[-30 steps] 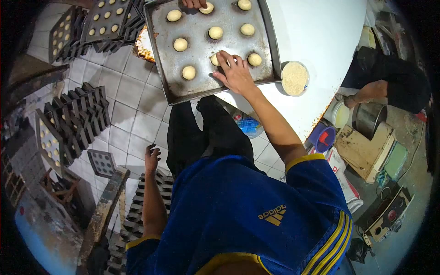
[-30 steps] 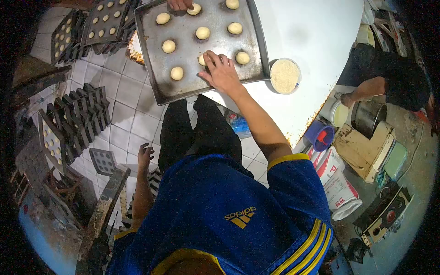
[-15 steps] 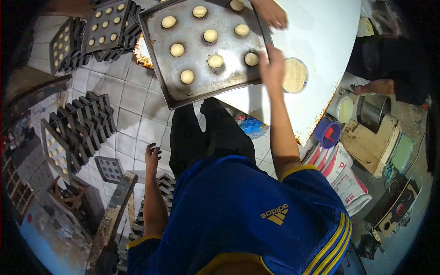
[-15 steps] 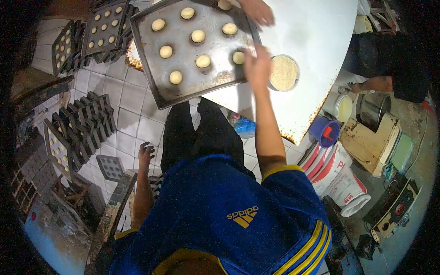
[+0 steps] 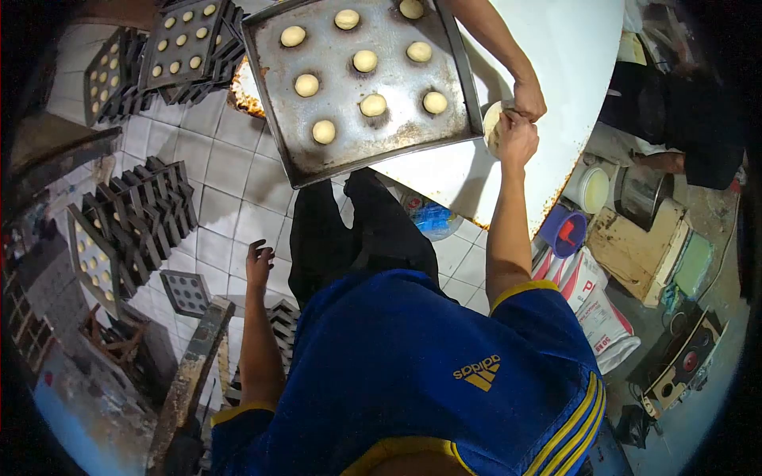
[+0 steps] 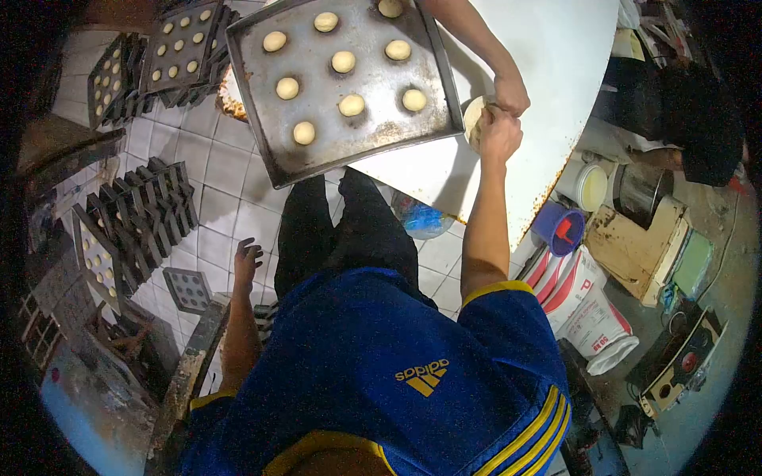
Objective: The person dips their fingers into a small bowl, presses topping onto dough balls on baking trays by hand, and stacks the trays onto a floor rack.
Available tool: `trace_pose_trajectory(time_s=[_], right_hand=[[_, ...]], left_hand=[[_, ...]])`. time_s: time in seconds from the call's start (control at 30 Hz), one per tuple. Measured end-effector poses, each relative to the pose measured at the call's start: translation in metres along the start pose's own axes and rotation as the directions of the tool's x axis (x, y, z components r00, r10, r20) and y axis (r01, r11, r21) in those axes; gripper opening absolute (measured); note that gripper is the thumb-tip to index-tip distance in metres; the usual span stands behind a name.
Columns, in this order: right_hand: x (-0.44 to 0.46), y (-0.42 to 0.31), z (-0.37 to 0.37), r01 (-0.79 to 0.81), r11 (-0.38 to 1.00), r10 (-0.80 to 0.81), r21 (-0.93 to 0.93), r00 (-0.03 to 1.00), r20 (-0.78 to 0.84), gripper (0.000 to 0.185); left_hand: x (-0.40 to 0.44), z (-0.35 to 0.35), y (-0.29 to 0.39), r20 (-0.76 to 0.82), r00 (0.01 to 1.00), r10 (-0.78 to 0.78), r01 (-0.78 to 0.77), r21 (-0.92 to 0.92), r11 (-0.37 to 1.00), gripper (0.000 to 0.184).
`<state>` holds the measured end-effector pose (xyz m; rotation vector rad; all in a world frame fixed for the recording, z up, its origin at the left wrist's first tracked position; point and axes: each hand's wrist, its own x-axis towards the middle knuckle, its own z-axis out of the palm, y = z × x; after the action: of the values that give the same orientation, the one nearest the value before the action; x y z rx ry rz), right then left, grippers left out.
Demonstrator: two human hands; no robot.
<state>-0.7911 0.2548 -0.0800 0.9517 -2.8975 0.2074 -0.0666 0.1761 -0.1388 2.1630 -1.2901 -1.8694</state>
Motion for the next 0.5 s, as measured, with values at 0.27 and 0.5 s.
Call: trace_pose_trajectory(time_s=[0.27,0.5], right_hand=[[-0.007,-0.075,-0.002,-0.137,0.605,0.029,0.785,0.988,0.151,0.030],[0.010,-0.228,0.037,0.021,0.584,-0.276,0.812,0.945,0.175,0.025]], left_hand=[[-0.008,0.007,-0.029,-0.032,0.996,-0.085,0.084,-0.046,0.995,0.041],[-0.029,0.014,-0.018,-0.055,0.996,-0.069,0.067,-0.046,0.997,0.043]])
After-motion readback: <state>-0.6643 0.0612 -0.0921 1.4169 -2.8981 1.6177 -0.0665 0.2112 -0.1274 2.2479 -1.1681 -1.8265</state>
